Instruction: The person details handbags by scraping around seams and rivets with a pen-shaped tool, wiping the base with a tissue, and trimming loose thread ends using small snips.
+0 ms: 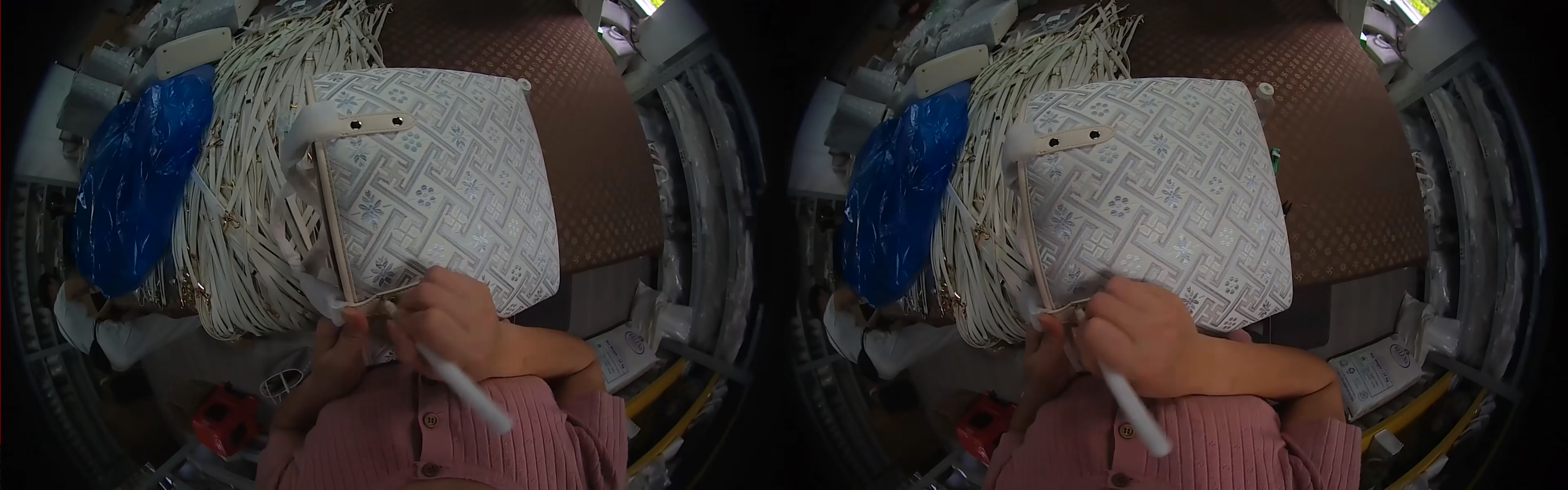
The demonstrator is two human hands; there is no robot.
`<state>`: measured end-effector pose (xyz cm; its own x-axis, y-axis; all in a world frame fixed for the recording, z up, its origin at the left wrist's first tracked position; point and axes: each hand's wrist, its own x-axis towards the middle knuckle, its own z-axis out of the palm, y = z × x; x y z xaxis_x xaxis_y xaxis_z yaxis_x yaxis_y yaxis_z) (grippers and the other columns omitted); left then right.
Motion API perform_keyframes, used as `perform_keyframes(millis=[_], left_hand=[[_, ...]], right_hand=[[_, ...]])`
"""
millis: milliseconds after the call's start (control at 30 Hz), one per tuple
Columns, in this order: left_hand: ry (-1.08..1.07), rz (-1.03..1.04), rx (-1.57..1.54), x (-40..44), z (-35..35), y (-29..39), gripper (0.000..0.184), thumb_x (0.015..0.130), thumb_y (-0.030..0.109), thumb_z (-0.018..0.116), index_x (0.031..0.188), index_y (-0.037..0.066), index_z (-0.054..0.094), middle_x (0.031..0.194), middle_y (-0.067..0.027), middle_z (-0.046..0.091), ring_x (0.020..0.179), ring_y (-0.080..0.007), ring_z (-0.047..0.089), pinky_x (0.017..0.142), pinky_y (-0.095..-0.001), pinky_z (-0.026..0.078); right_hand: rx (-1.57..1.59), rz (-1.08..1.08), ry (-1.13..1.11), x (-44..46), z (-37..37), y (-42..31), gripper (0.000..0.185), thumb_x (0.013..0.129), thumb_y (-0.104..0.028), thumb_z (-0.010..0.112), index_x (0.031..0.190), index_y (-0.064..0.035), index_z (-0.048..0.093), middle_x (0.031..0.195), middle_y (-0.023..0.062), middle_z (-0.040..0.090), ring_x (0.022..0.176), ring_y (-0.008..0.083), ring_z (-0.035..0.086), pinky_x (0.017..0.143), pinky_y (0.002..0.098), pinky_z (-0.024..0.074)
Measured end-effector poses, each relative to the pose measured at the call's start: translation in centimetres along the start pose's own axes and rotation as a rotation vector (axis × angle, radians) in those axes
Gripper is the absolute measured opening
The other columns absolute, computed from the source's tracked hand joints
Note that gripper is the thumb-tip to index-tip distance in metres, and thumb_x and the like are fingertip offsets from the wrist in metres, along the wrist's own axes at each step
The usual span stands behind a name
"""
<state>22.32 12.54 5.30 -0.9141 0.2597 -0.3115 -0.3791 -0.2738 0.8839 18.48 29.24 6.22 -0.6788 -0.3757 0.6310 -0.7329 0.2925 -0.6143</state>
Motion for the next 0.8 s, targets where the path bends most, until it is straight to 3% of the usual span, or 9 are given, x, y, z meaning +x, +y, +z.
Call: perform_keyframes(millis=[67, 133, 167, 233, 433, 500, 667, 733, 800], left_hand=[[0.012, -0.029, 0.131, 0.1, 0.1, 0.1, 0.048, 0.091, 0.040, 0.032, 0.116, 0.000, 0.041, 0.111, -0.0106, 0.050, 0.099, -0.0180, 0.050, 0.083, -0.0331, 0.043], [0.074, -0.011, -0.184, 0.5, -0.7, -1.0, 0.050, 0.091, 0.039, 0.031, 0.117, -0.003, 0.040, 0.112, -0.0125, 0.050, 0.099, -0.0208, 0.051, 0.083, -0.0349, 0.043], [0.059, -0.009, -0.175, 0.4, -1.6, -1.6, 0.050, 0.091, 0.039, 0.031, 0.117, -0.003, 0.040, 0.112, -0.0125, 0.050, 0.099, -0.0208, 0.051, 0.083, -0.0349, 0.043], [0.267, 0.223, 0.733, 0.2, -3.2, -2.3, 0.043, 0.090, 0.025, 0.043, 0.119, -0.006, 0.038, 0.103, -0.0165, 0.056, 0.094, -0.0287, 0.055, 0.085, -0.0367, 0.040], [0.277, 0.682, 1.223, -1.2, -2.9, -3.0, 0.043, 0.088, 0.021, 0.046, 0.116, -0.010, 0.038, 0.101, -0.0186, 0.057, 0.091, -0.0341, 0.056, 0.085, -0.0392, 0.040], [0.233, 0.660, 1.227, -0.9, -2.4, -2.1, 0.043, 0.088, 0.021, 0.046, 0.117, -0.010, 0.037, 0.102, -0.0190, 0.057, 0.091, -0.0339, 0.055, 0.085, -0.0388, 0.041], [0.193, 0.646, 1.215, -0.5, -1.2, -1.0, 0.044, 0.088, 0.025, 0.047, 0.117, -0.007, 0.038, 0.102, -0.0156, 0.057, 0.093, -0.0280, 0.056, 0.085, -0.0367, 0.042], [0.146, 0.249, 0.044, -0.3, -0.2, -0.9, 0.054, 0.092, 0.039, 0.025, 0.122, -0.005, 0.035, 0.121, -0.0143, 0.044, 0.109, -0.0222, 0.044, 0.091, -0.0361, 0.037], [0.247, 0.265, 0.097, -0.6, -1.5, -2.3, 0.055, 0.092, 0.041, 0.026, 0.122, -0.004, 0.035, 0.122, -0.0132, 0.043, 0.110, -0.0220, 0.043, 0.091, -0.0363, 0.037]], right_hand=[[-0.020, 0.001, -0.053, 0.8, -0.3, -0.7, 0.011, 0.071, 0.004, 0.061, 0.073, -0.0011, 0.051, 0.066, 0.0108, 0.053, 0.054, 0.0153, 0.051, 0.045, 0.0246, 0.0379], [-0.049, -0.004, -0.099, 1.5, -1.2, -0.4, 0.011, 0.072, 0.005, 0.060, 0.073, -0.0007, 0.051, 0.066, 0.0105, 0.053, 0.054, 0.0151, 0.051, 0.045, 0.0248, 0.0379], [0.199, 0.124, -0.072, 1.8, -1.8, 0.3, 0.008, 0.075, 0.002, 0.058, 0.074, -0.0005, 0.051, 0.067, 0.0101, 0.054, 0.056, 0.0147, 0.052, 0.046, 0.0247, 0.0388], [0.461, 0.344, -0.002, 0.9, -3.3, 1.1, 0.009, 0.084, -0.008, 0.052, 0.086, 0.0013, 0.051, 0.074, 0.0099, 0.058, 0.062, 0.0133, 0.054, 0.052, 0.0239, 0.0423], [0.309, 0.458, 0.471, -2.3, -6.6, 2.9, 0.021, 0.090, -0.014, 0.042, 0.099, 0.0030, 0.050, 0.084, 0.0114, 0.062, 0.075, 0.0133, 0.058, 0.068, 0.0224, 0.0440], [0.050, 0.507, 0.441, -2.7, -7.5, 2.8, 0.019, 0.090, -0.011, 0.041, 0.098, 0.0026, 0.051, 0.086, 0.0117, 0.062, 0.079, 0.0132, 0.057, 0.071, 0.0223, 0.0428], [0.090, 0.634, 0.510, -3.1, -7.6, 2.4, 0.018, 0.089, -0.009, 0.041, 0.098, 0.0024, 0.052, 0.088, 0.0109, 0.061, 0.082, 0.0130, 0.057, 0.074, 0.0222, 0.0418], [0.100, 0.658, 0.518, -3.3, -7.5, 2.4, 0.017, 0.089, -0.008, 0.042, 0.098, 0.0025, 0.052, 0.089, 0.0108, 0.061, 0.083, 0.0131, 0.057, 0.075, 0.0225, 0.0418], [0.116, 0.624, 0.540, -3.4, -7.6, 2.7, 0.018, 0.089, -0.009, 0.043, 0.099, 0.0022, 0.051, 0.096, 0.0123, 0.059, 0.088, 0.0139, 0.056, 0.079, 0.0236, 0.0409]])
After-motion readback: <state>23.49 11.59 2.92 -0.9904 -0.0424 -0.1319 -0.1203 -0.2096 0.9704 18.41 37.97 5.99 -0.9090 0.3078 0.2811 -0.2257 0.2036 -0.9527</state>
